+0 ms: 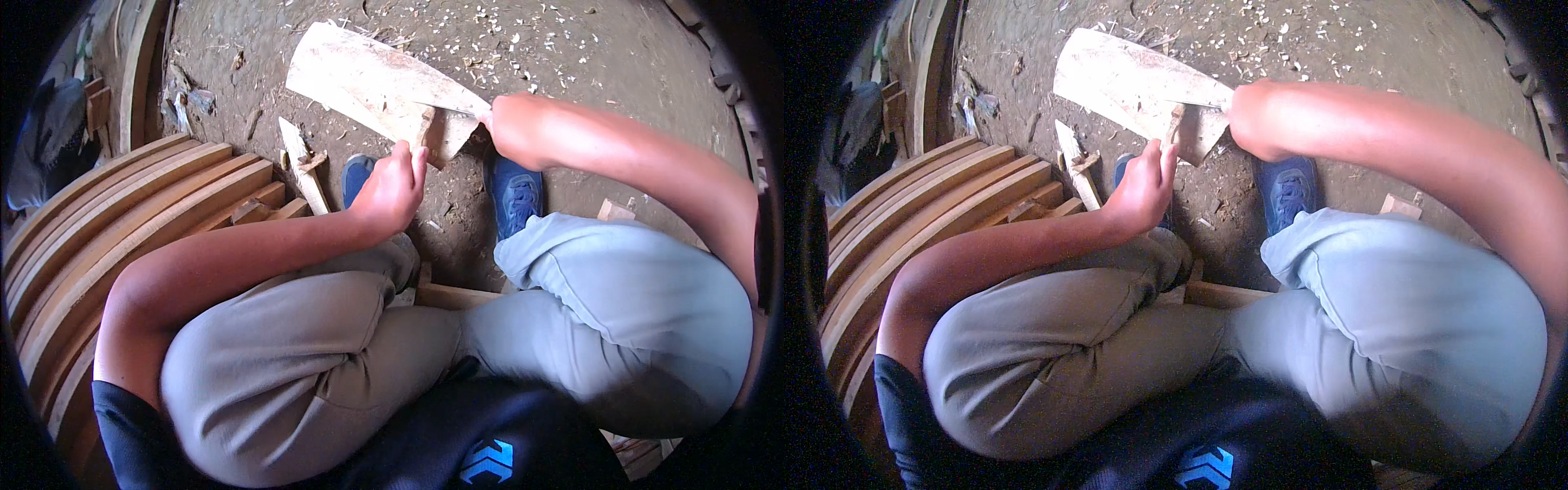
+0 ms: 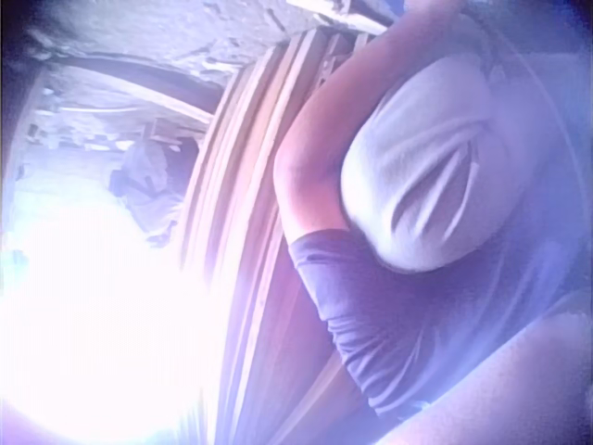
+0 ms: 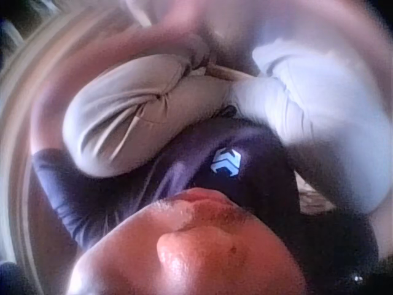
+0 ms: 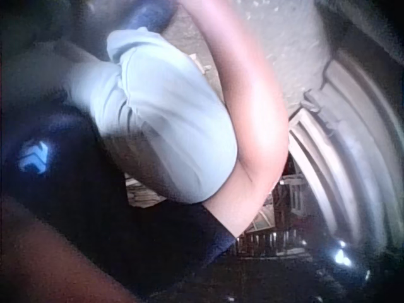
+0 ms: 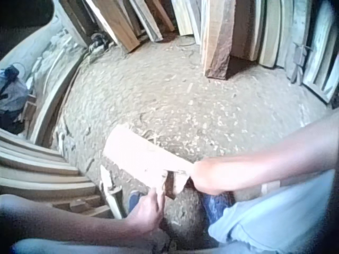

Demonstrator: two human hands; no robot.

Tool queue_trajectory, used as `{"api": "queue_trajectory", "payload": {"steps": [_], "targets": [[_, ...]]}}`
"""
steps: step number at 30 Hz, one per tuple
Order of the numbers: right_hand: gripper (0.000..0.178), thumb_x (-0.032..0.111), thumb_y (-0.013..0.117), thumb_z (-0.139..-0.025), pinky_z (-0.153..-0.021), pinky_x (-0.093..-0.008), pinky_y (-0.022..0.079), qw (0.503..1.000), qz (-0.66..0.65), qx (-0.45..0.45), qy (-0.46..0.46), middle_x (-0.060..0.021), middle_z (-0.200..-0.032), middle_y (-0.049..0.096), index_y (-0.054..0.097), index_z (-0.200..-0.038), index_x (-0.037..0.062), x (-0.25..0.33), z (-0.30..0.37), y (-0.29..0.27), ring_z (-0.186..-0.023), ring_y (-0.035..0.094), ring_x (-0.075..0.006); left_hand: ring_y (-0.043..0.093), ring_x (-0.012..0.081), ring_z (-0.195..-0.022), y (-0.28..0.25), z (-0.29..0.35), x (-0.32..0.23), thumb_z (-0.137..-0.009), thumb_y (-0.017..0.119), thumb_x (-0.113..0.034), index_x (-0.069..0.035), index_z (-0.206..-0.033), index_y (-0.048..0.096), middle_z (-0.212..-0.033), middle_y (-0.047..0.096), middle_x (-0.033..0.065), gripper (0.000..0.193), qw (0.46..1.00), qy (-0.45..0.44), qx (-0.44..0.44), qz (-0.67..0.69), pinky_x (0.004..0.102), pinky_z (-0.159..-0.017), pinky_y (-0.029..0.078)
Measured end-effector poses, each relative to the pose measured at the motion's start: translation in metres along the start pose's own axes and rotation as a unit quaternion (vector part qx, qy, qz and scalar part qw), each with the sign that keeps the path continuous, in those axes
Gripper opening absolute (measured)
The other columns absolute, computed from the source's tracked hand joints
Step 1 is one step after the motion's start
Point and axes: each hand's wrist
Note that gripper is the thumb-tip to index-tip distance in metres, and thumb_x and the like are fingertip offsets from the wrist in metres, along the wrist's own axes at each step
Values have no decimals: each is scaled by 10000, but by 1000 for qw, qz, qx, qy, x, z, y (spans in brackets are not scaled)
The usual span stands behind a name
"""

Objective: The person carves a small rectangular piece of wood using a knife, repeatedly shaving thin layers from its surface. The person holds the wood with the left hand and uses the right hand to guide the knife, producing wood shavings that accumulate on the ground.

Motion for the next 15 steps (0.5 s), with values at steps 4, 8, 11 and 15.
{"api": "queue_trajectory", "payload": {"steps": [4,8,11,15], "targets": [[443,262,382,-1025,-599,-491,546,981,144,128,9,-275,-820,661,622,-1036,-110,8,-12,-18,-692,679,-389,593,537,-820,-1,1,1,-1057,335,-370,66,-990,447,-809,594,373,455,1000,-2,-9,12,570,-742,452],[506,319,328,-1043,-485,-447,520,987,-15,135,88,-208,-694,614,581,-1023,-118,1,1,-38,-510,620,-317,639,399,-629,-6,1,-3,-1058,328,-400,46,-976,436,-693,584,275,466,993,-47,46,94,487,-622,514],[561,370,319,-1049,-504,-432,516,988,-112,73,72,-207,-677,596,585,-953,-114,-6,3,-35,-522,612,-305,631,290,-534,-10,4,1,-1055,325,-429,26,-974,437,-638,559,197,475,987,-61,70,133,415,-536,530],[584,411,353,-1039,-677,-472,533,992,-91,-92,-7,-263,-780,648,635,-899,-81,-16,0,-20,-731,672,-380,604,237,-486,-15,4,-4,-1050,331,-445,14,-970,452,-629,546,152,481,982,-72,85,149,383,-494,523]]}}
Point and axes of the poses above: each hand's wrist, its own z-axis away from the middle knuckle, its own y-axis out of the palm, x = y × z
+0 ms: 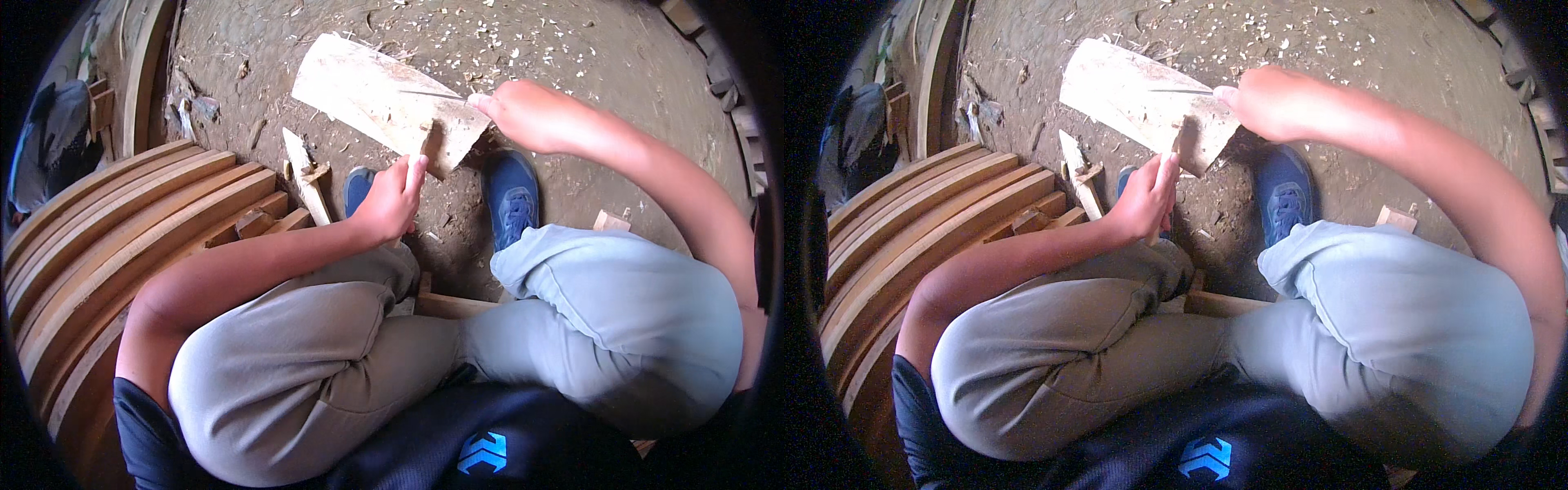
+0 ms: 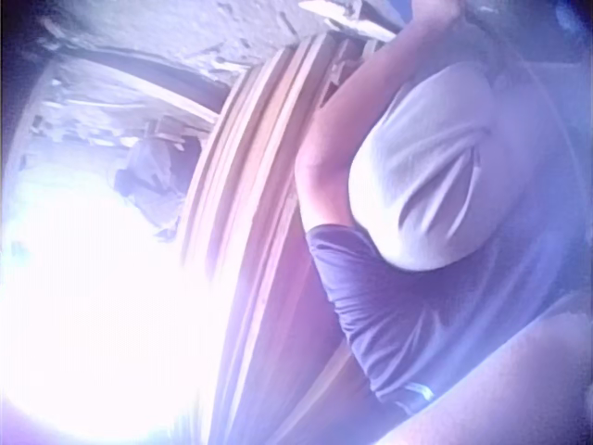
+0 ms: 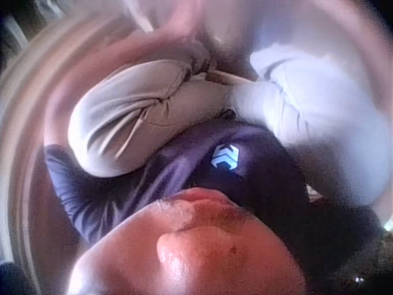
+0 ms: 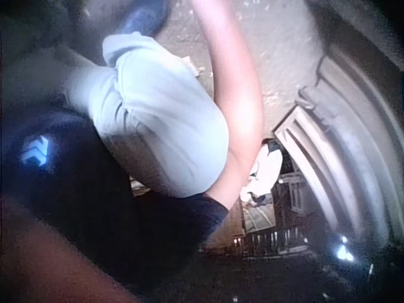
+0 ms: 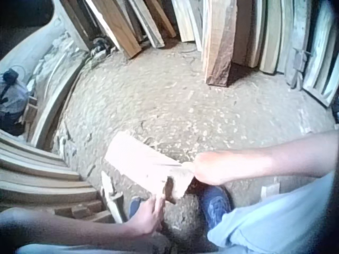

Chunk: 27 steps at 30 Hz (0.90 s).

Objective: The person carves a small rectangular piece of wood using a knife, repeatedly shaving thin layers from its surface. The person holds the wood with the left hand and uses the right hand to guide the knife, producing wood shavings that accumulate on the ground.

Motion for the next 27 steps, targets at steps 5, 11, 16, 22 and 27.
{"api": "queue_trajectory", "payload": {"steps": [5,11,16,22,27], "targets": [[562,429,393,-1024,-824,-507,505,994,104,-32,6,-271,-907,670,690,-886,-28,15,16,-6,-910,655,-428,575,217,-468,-2,-1,-2,-1046,331,-452,22,-942,471,-624,535,130,505,1000,4,-17,17,372,-475,506],[551,424,394,-1027,-789,-513,515,986,164,-17,5,-254,-873,676,689,-883,-18,14,20,-10,-863,662,-423,501,179,-426,-8,5,-16,-1041,324,-465,-3,-902,481,-612,488,72,507,997,-38,-4,67,336,-409,459],[545,416,386,-1031,-778,-517,519,984,178,-22,14,-256,-856,675,690,-884,-12,11,24,-5,-855,665,-424,435,133,-386,-7,7,-23,-1034,317,-501,-53,-887,474,-607,437,16,497,996,-57,-6,66,283,-329,408],[508,375,416,-1021,-712,-484,566,979,198,-53,8,-236,-865,700,714,-885,-13,15,27,7,-831,700,-392,476,164,-385,-6,9,-35,-1030,308,-486,-35,-877,479,-617,464,40,505,997,-67,-15,45,326,-349,424],[417,290,430,-1017,-729,-464,577,970,236,-60,10,-214,-886,709,712,-904,5,32,28,7,-852,708,-367,584,253,-445,-7,6,-42,-1038,269,-416,62,-849,516,-616,553,152,570,997,-75,-7,35,398,-470,501]]}}
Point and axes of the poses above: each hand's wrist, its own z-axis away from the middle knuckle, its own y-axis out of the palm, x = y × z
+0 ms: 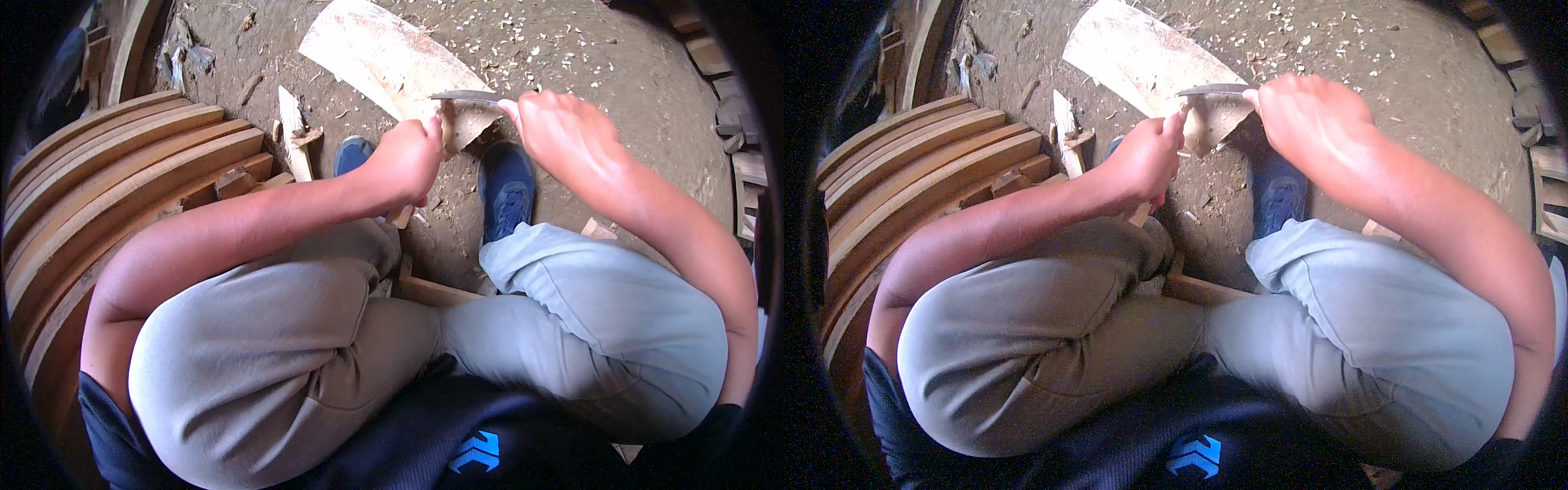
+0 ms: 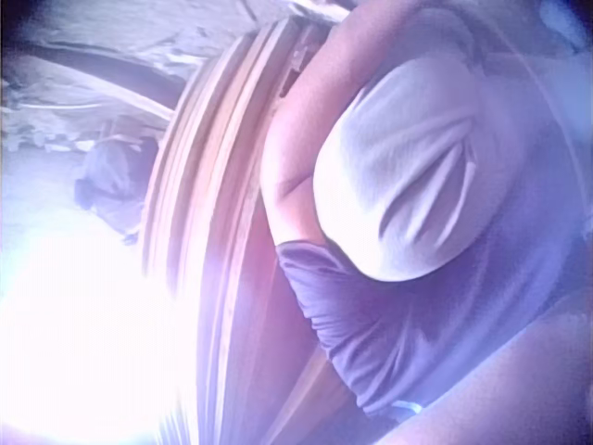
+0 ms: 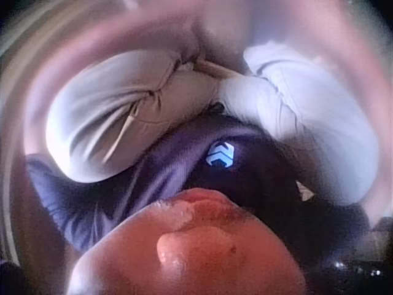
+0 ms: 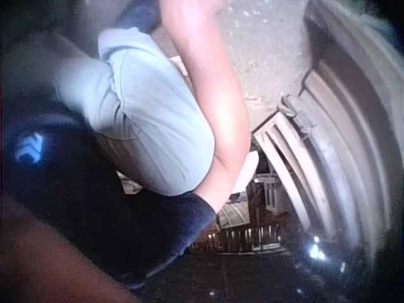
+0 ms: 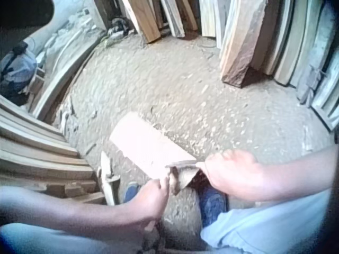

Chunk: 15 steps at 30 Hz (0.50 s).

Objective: The person carves a small rectangular piece of wood using a knife, repeatedly shaving thin layers from its surface. The person holds the wood with the left hand and uses the right hand to guide the knife, producing wood shavings that accumulate on the ground.

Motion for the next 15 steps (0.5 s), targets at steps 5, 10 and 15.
{"api": "queue_trajectory", "payload": {"steps": [5,10,15], "targets": [[398,265,437,-1000,-713,-465,568,999,24,27,-37,-226,-881,694,693,-912,-25,1,-5,-6,-826,694,-378,637,294,-487,1,1,-3,-1045,247,-396,120,-838,537,-604,594,195,626,1000,-27,-10,-6,435,-539,539],[246,100,565,-904,-821,-397,584,990,54,124,40,-144,-1103,710,716,-1082,25,25,-11,-26,-1035,692,-283,625,305,-528,2,4,-7,-1039,244,-433,100,-1016,524,-657,603,198,603,997,-68,-11,37,456,-545,518],[243,122,508,-934,-788,-434,586,987,108,121,8,-180,-1011,716,719,-1013,32,29,-13,-28,-961,704,-330,591,263,-598,5,-3,-9,-1038,240,-442,44,-1106,489,-802,579,177,550,993,-86,13,75,451,-526,500]]}}
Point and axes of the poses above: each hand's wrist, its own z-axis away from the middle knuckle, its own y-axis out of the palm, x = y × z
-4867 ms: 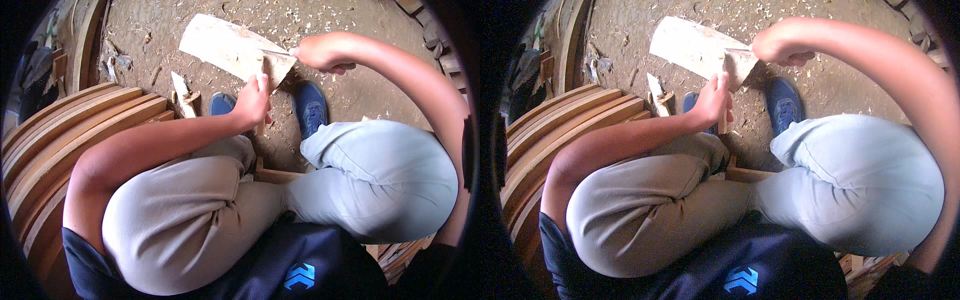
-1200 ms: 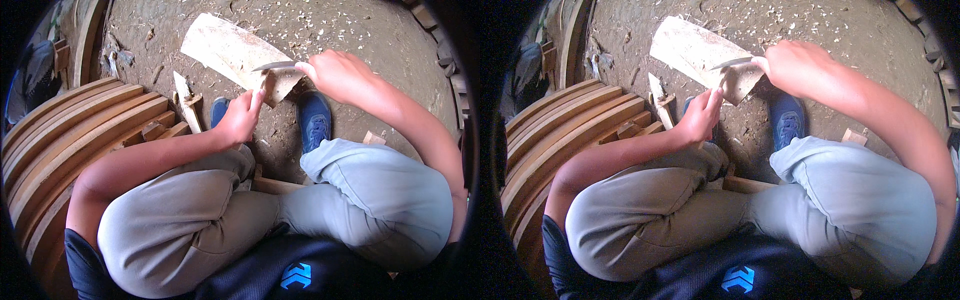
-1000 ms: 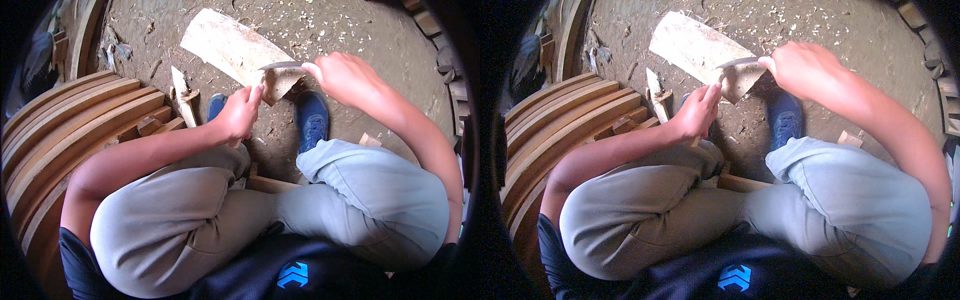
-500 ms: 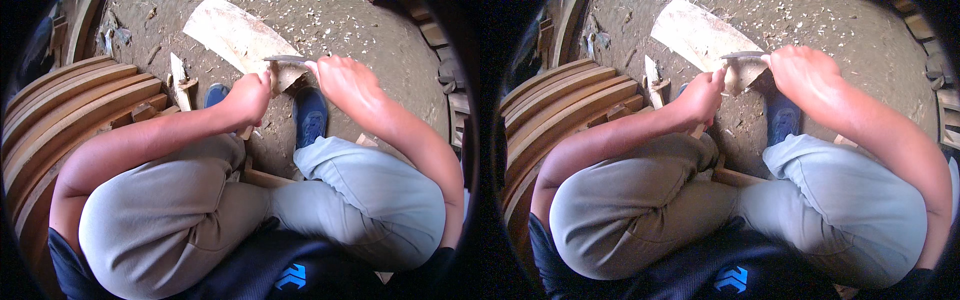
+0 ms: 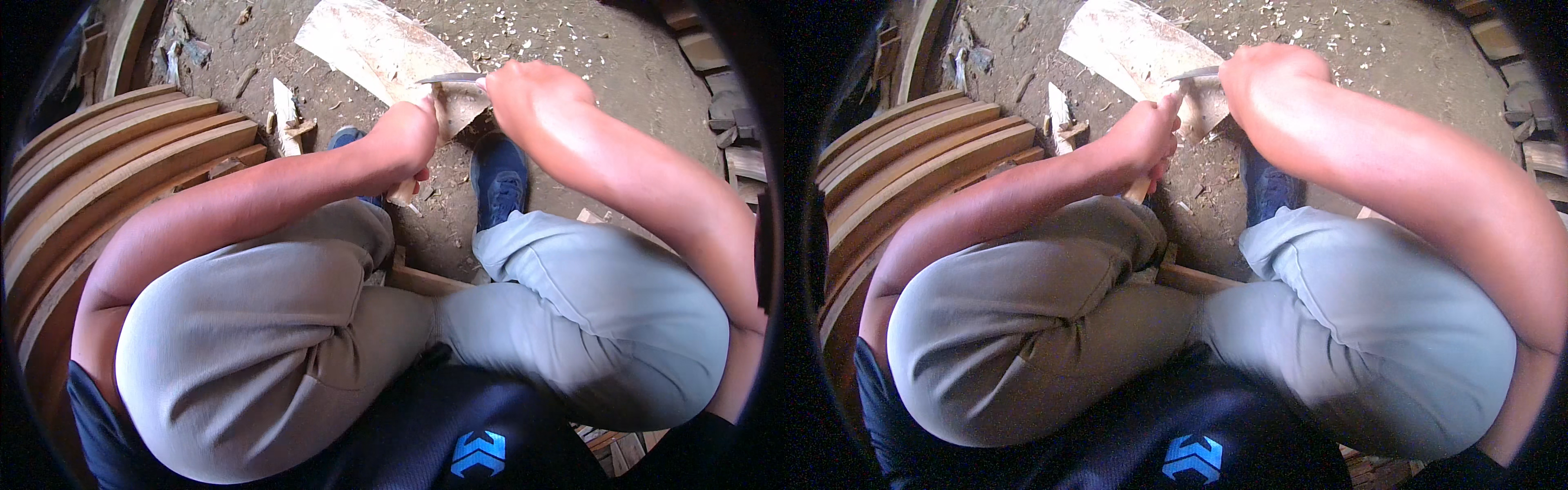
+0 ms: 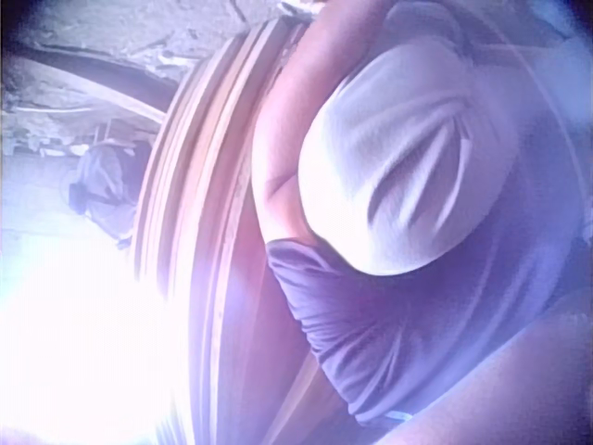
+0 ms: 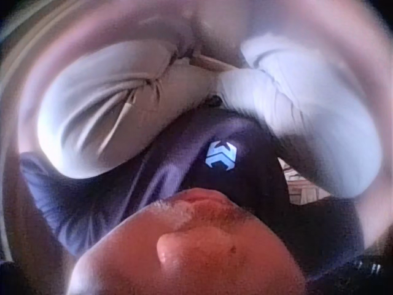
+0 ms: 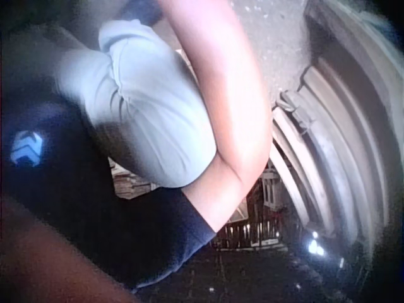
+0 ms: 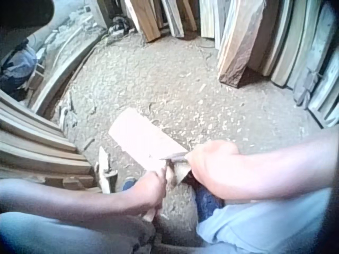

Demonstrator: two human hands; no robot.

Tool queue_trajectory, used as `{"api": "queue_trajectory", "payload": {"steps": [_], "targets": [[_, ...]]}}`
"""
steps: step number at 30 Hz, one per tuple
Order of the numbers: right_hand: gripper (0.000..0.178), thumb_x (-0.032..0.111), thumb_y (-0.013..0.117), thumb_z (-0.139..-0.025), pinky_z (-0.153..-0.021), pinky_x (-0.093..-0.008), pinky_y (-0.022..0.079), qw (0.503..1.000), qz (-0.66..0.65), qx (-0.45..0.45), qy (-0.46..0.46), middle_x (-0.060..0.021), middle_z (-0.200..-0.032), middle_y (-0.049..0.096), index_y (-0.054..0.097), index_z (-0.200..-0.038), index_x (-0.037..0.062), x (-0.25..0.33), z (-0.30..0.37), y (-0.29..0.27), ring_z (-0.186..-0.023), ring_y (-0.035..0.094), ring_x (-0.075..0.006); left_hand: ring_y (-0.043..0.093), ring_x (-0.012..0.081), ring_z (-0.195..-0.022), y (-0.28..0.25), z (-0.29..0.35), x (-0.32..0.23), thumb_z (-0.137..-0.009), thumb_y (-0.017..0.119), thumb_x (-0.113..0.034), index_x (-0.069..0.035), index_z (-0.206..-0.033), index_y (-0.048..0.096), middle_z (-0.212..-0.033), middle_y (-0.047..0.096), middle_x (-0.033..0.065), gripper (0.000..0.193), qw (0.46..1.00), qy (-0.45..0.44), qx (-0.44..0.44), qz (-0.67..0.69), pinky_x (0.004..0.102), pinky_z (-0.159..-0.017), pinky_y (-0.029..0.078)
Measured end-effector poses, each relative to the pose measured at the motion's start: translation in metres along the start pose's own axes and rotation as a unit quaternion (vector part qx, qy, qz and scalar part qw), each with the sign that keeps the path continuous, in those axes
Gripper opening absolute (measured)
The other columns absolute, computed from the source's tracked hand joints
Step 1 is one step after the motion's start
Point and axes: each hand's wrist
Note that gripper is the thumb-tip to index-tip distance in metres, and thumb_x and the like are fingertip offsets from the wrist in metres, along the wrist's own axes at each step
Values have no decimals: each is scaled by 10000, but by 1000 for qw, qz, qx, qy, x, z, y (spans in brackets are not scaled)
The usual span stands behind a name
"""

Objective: The person carves a small rectangular piece of wood using a knife, repeatedly shaving thin layers from its surface. The person holds the wood with the left hand and uses the right hand to guide the knife, producing wood shavings that accumulate on the ground.

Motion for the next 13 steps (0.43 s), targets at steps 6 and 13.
{"api": "queue_trajectory", "payload": {"steps": [6,13], "targets": [[234,83,555,-897,-805,-398,590,999,21,-5,23,-150,-1082,714,723,-1057,50,14,1,-7,-1004,701,-299,453,177,-422,3,4,0,-1030,300,-447,-24,-987,508,-607,446,23,473,997,4,-38,61,378,-369,391],[226,174,630,-894,-870,-418,571,999,-34,-13,9,-165,-1115,704,723,-1077,79,-2,-20,-5,-1044,690,-288,630,291,-511,4,-13,3,-1044,281,-397,104,-950,541,-700,613,198,572,995,93,23,-12,446,-490,503]]}}
Point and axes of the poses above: each hand's wrist, its own z-axis away from the middle knuckle, its own y-axis out of the palm, x = y × z
